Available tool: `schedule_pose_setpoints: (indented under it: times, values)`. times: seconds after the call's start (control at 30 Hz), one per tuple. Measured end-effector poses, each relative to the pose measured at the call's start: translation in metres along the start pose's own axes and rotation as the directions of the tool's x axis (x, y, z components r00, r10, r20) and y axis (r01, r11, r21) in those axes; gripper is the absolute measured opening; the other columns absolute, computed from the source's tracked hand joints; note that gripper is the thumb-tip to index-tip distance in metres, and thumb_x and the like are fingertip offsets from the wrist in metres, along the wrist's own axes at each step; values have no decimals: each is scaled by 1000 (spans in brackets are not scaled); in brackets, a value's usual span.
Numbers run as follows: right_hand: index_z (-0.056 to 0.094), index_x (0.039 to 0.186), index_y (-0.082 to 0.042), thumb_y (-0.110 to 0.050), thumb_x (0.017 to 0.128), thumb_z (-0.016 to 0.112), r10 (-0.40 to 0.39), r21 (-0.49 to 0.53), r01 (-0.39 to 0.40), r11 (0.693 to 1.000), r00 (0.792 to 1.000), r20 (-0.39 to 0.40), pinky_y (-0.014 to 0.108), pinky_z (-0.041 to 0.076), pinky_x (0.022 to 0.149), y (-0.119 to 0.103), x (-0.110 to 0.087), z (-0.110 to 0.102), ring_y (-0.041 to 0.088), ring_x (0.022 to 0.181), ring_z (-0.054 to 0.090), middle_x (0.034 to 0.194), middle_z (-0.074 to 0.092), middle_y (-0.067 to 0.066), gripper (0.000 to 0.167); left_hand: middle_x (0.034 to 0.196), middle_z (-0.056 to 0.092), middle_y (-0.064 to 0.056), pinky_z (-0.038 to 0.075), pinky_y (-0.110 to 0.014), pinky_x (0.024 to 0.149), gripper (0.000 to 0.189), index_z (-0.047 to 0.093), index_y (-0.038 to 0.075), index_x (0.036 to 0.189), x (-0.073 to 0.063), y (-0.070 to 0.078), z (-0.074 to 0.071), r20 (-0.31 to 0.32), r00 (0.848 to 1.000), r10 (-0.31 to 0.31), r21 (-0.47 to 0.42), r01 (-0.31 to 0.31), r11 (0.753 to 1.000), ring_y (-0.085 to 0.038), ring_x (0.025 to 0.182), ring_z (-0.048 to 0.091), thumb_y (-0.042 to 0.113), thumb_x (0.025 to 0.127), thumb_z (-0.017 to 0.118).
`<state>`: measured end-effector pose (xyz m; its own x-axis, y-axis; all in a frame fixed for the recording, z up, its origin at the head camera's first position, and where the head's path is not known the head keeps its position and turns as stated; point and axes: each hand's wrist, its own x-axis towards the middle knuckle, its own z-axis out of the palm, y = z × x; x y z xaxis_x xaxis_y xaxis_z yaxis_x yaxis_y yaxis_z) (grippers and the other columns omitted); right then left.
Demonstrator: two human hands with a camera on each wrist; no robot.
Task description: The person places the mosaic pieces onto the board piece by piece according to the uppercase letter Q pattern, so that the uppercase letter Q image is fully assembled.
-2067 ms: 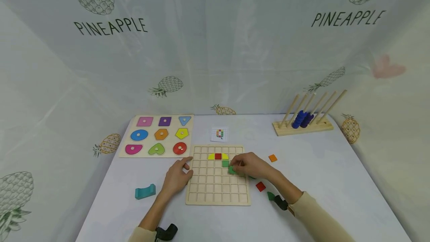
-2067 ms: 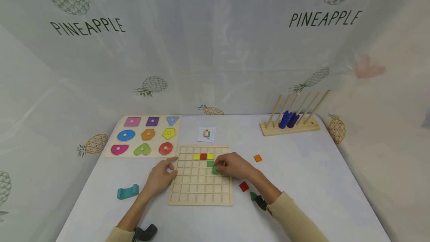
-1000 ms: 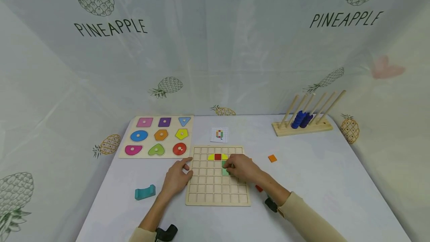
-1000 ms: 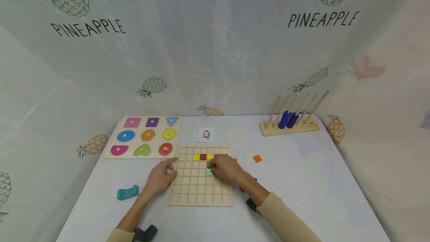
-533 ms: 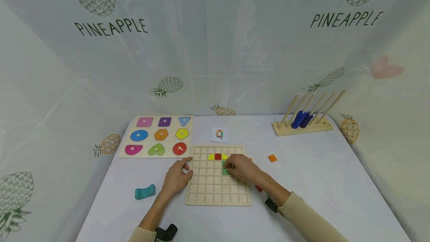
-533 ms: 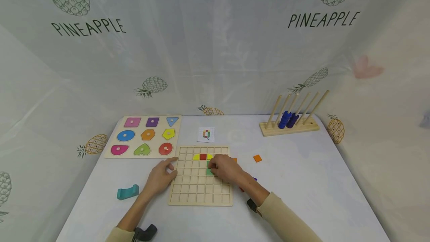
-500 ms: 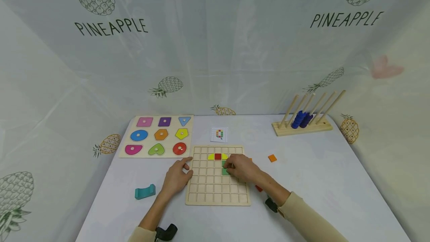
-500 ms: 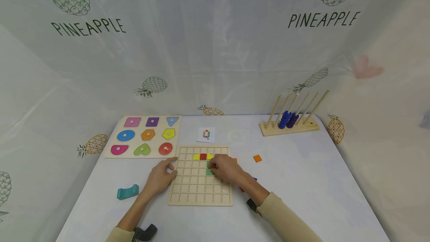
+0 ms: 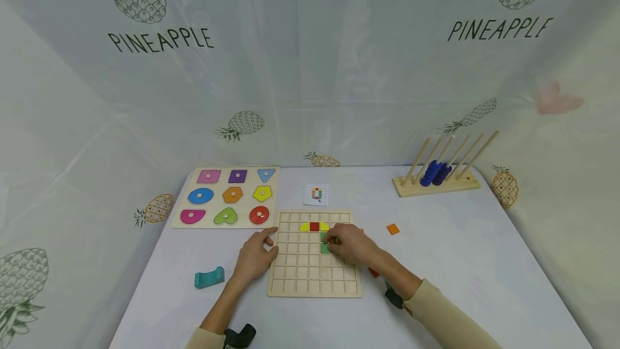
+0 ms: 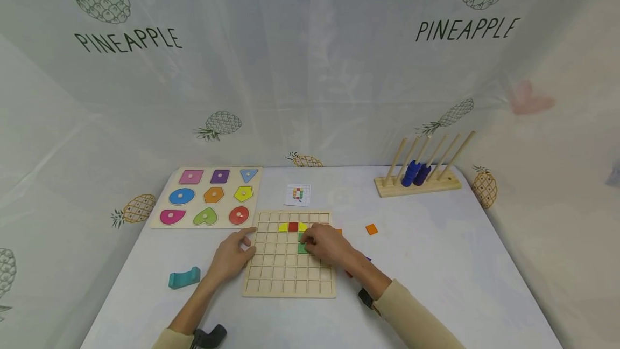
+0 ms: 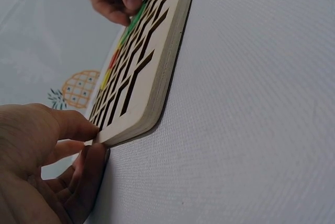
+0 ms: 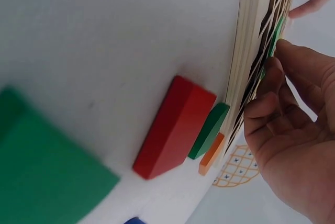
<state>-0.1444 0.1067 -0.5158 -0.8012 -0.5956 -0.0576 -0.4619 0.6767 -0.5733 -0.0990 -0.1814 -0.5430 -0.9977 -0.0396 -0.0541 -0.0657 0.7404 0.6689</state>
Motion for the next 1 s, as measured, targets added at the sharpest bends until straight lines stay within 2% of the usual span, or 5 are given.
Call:
schedule_pose_setpoints:
  times: [0.4,0.63,1.0]
  values:
    - [75,106,-15,-16,92,71,93,88,-92,992,996,-12,28,49,71,14,-11,-14,9,80,56,89,63,-12,15,89,56,0,40,-29,56,49,63,14,135,0,0,0,2,1000,-3,1,3,1000,-13,65,51,15,87,73]
    - [74,106,-16,-16,93,71,142,102,-138,985,990,-28,27,49,64,20,-20,-22,11,78,56,90,63,-10,13,89,56,0,41,-29,56,49,63,15,135,-1,1,0,6,1000,-9,-6,9,1000,-13,65,51,15,87,73]
    - [75,105,-16,-16,92,72,207,66,-202,977,974,-89,26,48,66,35,-25,-36,11,77,54,86,60,-10,13,89,56,0,41,-29,56,49,63,15,134,-1,0,0,4,1000,-7,2,7,1000,-13,65,51,16,87,74]
